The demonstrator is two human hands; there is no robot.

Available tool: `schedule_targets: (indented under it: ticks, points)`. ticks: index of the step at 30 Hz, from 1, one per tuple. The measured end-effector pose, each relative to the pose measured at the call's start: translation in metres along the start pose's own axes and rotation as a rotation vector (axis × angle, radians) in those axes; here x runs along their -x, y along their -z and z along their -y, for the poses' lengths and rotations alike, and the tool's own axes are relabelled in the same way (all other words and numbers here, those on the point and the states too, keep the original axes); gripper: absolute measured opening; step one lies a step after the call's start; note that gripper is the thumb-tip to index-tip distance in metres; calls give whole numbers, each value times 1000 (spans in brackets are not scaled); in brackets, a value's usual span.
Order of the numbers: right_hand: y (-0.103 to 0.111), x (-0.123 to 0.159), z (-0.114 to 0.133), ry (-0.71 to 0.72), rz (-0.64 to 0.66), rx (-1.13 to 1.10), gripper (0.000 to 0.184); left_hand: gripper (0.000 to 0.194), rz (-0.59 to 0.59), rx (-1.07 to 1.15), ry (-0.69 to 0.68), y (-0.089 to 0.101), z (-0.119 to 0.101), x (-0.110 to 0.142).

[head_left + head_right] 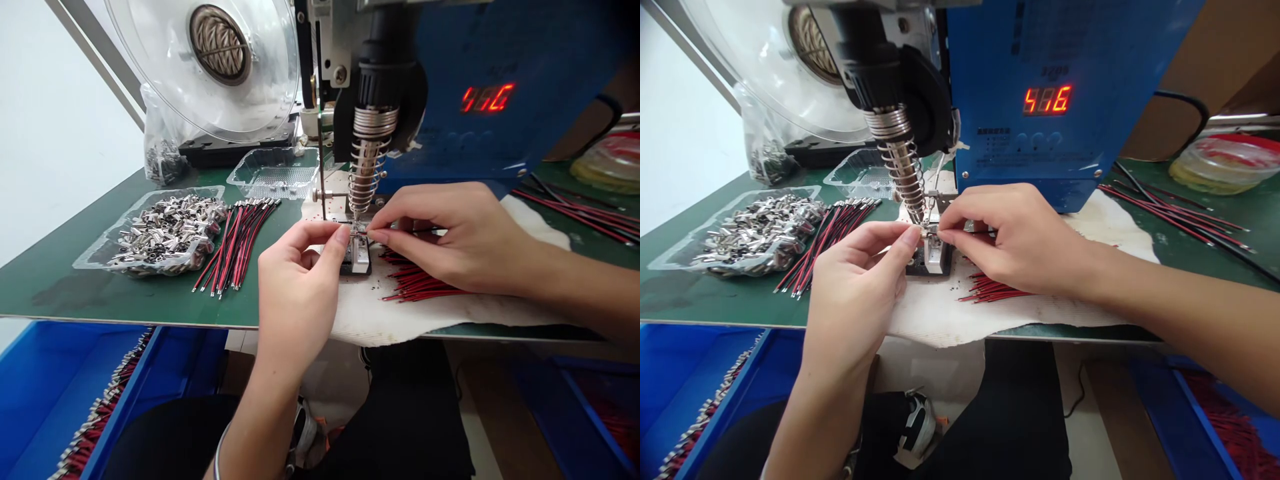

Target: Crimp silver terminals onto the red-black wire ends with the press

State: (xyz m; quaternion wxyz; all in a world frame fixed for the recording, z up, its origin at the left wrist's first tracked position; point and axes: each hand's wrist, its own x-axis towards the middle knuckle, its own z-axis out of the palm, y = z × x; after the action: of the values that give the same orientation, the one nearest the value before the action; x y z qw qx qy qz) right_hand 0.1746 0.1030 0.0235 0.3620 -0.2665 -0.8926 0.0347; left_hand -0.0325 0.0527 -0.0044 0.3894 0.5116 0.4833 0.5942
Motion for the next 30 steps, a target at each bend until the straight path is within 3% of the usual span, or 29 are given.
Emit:
schedule_targets:
  ticks: [6,19,25,30]
  points:
    - [0,0,1,-29,-1,7,13,17,1,3,0,-1,-1,2]
    - [3,1,-1,51,22,73,17,15,-10,2,8,-2,-1,1]
    - [2,0,-2,63,24,75,16,36,-44,80,4,-2,-3,-1]
    - [2,-1,-2,55,27,67,15,38,-26,123,18,-2,-2,-1]
